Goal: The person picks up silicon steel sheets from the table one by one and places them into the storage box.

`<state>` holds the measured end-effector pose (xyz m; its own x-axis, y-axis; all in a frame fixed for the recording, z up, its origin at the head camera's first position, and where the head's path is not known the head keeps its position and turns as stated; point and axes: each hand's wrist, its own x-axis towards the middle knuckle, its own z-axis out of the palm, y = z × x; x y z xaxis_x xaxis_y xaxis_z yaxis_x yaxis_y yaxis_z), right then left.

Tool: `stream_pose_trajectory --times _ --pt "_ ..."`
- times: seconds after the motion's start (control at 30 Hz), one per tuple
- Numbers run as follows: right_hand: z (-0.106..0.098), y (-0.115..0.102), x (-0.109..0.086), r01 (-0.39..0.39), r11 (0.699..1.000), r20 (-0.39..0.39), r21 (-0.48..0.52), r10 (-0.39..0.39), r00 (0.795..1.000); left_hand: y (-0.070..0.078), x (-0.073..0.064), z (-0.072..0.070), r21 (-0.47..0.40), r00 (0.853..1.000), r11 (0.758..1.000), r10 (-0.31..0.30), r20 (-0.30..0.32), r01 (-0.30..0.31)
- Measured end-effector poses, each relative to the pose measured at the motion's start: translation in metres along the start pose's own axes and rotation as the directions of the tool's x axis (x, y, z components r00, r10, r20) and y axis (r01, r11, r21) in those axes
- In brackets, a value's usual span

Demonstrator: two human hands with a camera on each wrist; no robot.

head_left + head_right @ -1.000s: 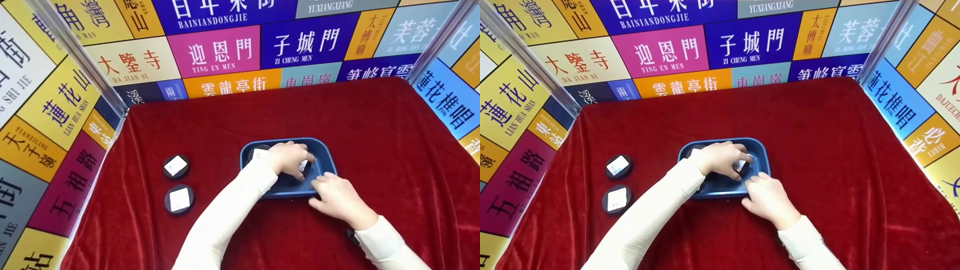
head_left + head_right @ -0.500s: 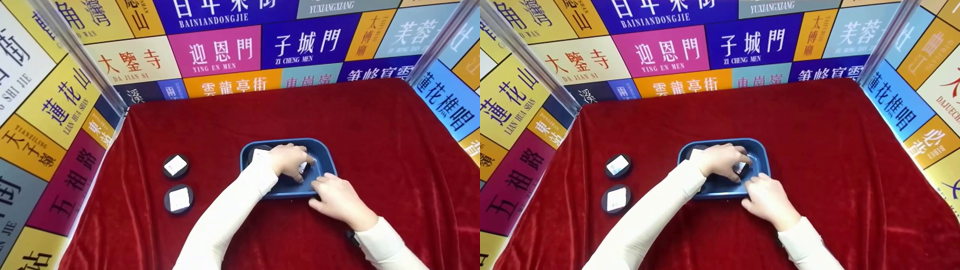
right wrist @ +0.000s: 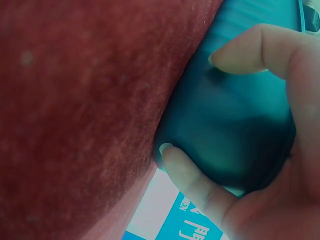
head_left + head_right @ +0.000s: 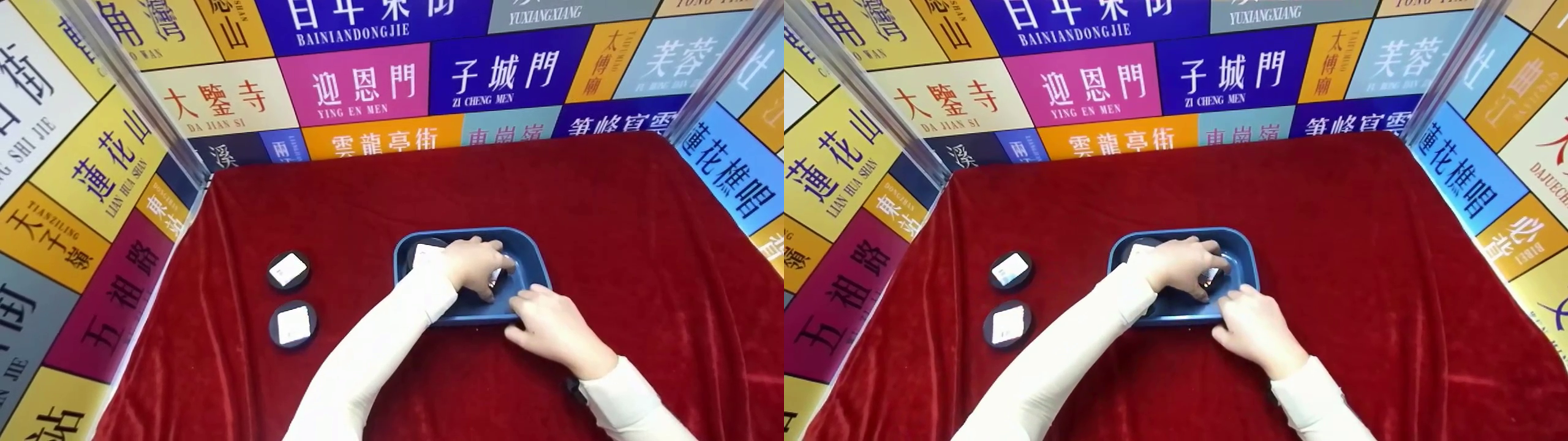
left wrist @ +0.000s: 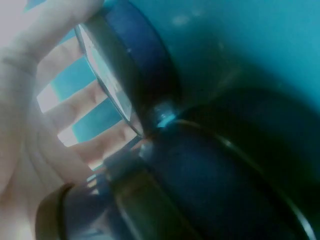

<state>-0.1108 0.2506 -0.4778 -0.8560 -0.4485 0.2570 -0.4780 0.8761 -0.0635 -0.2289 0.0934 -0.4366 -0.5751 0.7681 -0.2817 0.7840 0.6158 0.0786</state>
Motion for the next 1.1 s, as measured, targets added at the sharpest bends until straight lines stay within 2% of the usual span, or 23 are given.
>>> stream_pose_trajectory --times 0.33,1.1 --pt "-0.0006 0.0001 0.0 0.003 1.0 0.0 0.003 -0.003 1.0 0.0027 0.0006 0.0023 0.038 1.0 0.999 -0.009 -0.014 0.01" --pt "0.0022 0.0018 -0.0003 0.008 1.0 -0.019 -0.004 -0.008 1.0 0.0018 0.0015 0.0041 0.122 0.999 0.992 0.04 -0.033 -0.036"
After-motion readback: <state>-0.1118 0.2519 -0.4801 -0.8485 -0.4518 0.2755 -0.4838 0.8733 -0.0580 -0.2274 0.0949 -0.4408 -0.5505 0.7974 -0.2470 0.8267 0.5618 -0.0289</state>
